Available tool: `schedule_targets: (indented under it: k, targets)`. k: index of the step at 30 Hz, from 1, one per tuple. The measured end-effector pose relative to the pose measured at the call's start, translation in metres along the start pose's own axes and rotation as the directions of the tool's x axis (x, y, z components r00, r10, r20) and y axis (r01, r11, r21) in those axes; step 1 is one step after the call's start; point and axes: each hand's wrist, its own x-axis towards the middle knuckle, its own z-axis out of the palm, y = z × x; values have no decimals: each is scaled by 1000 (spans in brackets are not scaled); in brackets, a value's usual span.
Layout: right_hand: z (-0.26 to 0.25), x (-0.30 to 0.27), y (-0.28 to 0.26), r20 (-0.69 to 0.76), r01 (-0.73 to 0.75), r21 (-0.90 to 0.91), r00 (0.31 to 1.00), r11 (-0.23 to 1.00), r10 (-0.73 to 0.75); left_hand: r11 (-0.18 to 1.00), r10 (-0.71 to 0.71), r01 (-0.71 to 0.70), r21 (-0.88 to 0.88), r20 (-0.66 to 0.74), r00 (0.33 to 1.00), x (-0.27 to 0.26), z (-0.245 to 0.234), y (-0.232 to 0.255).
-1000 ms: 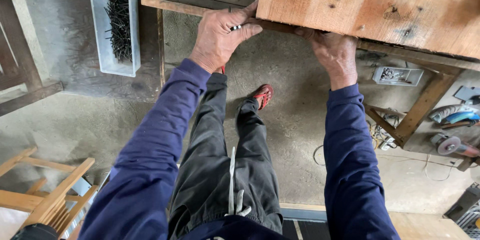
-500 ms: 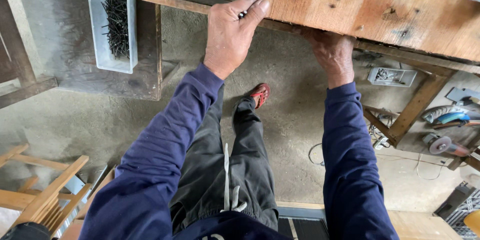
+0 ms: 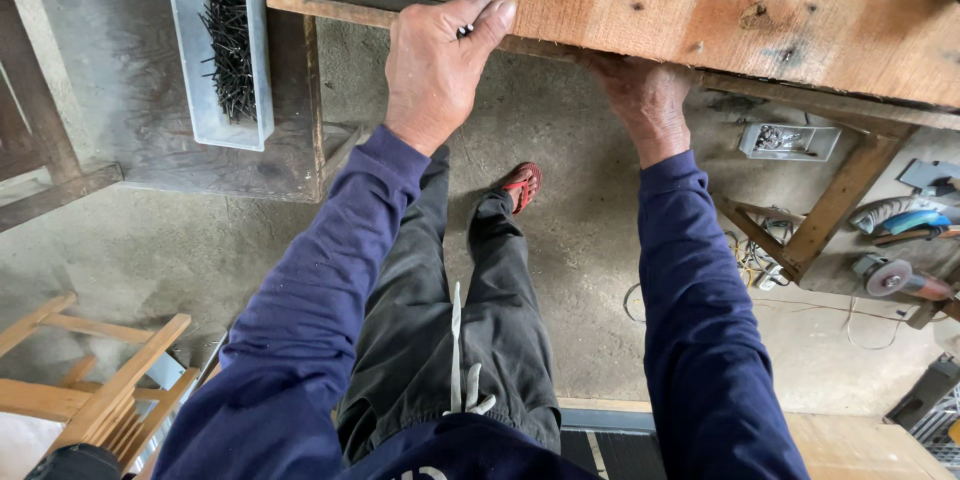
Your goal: The person hammers nails into a wooden plank using a hammer. They then move several small wooden blocks on the workbench and continue hammering nails into a different piece of wood.
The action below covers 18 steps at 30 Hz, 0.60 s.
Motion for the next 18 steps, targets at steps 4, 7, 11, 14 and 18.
schedule_targets:
  k: [4, 7, 11, 14, 18]
  targets:
    - [-9, 4, -12, -139, 82, -374, 980, 924, -143, 992, -48, 46, -115, -17, 999, 4, 3, -2]
    - [-13, 2, -21, -72, -1, -319, 997, 948, -23, 994, -83, 81, -67, -18, 996, 1, 7, -5]
    - [-19, 5, -23, -69, -23, -158, 998, 987, 12, 990, -64, 59, -125, -36, 997, 1, 11, -6]
    - [-20, 6, -17, -55, 78, -61, 995, 995, -81, 994, 13, -20, -107, -69, 998, 2, 9, -2]
    - [-18, -3, -21, -45, 98, -164, 993, 982, -107, 959, 93, -119, 258, 109, 990, 6, -14, 16]
